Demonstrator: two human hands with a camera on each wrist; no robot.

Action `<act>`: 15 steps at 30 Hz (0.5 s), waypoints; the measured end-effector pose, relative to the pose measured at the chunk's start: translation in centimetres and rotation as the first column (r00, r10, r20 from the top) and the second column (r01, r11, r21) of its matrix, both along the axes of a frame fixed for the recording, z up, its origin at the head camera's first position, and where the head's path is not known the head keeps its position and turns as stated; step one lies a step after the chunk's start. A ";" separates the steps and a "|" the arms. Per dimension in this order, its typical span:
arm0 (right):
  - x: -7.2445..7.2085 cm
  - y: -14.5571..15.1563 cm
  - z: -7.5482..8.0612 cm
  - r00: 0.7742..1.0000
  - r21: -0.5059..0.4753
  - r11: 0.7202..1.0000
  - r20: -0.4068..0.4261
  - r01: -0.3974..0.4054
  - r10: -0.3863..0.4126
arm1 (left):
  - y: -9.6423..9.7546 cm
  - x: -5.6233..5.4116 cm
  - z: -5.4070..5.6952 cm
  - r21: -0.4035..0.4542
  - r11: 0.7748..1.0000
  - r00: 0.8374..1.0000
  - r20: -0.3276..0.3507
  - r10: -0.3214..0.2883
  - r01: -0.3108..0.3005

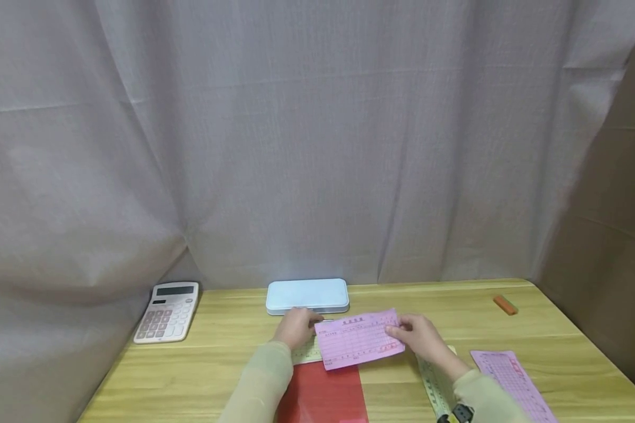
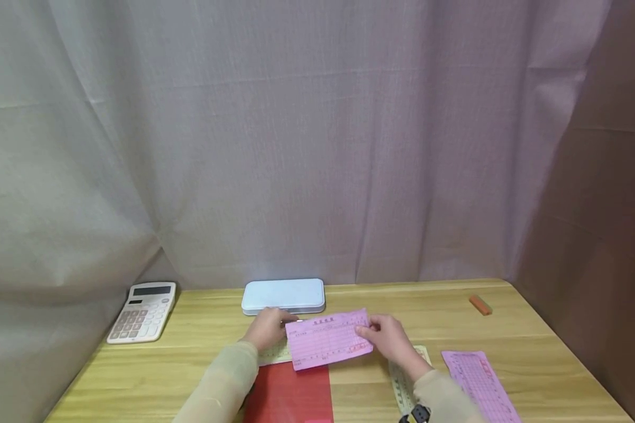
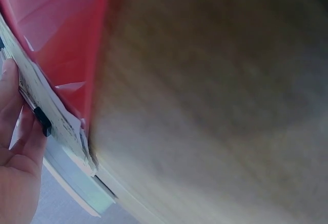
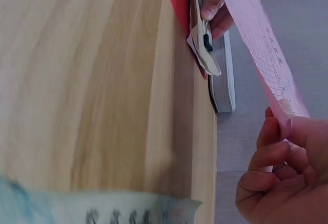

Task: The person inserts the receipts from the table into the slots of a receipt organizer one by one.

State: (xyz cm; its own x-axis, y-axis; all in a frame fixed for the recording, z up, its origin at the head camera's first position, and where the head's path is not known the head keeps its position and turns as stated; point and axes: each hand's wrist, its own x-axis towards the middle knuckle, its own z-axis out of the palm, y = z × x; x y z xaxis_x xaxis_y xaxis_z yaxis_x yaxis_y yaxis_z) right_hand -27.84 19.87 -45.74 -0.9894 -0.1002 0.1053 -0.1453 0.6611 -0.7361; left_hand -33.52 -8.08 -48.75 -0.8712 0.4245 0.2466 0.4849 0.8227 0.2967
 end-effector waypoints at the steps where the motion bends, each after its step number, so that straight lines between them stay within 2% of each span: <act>1: 0.1 -0.1 0.0 1.000 -0.013 1.000 0.001 -0.012 0.012 | 0.0 0.1 0.1 -0.001 1.000 1.000 0.004 0.006 -0.006; 6: 0.4 -0.7 -0.4 0.997 -0.077 0.995 0.054 -0.059 0.063 | 0.0 0.2 0.2 -0.005 1.000 0.999 0.025 0.024 -0.023; 15: 0.8 -1.3 -1.3 0.976 -0.145 0.986 0.186 -0.082 0.108 | -0.1 0.0 0.0 0.042 0.999 0.997 0.072 0.017 -0.020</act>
State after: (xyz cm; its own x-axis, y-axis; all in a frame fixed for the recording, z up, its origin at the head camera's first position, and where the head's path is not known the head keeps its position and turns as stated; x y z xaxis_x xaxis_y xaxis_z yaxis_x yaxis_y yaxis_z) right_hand -27.05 18.59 -47.01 -0.9789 -0.1927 -0.0675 -0.0490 0.5429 -0.8384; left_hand -33.48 -8.17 -48.71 -0.8947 0.3987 0.2013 0.4462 0.8170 0.3654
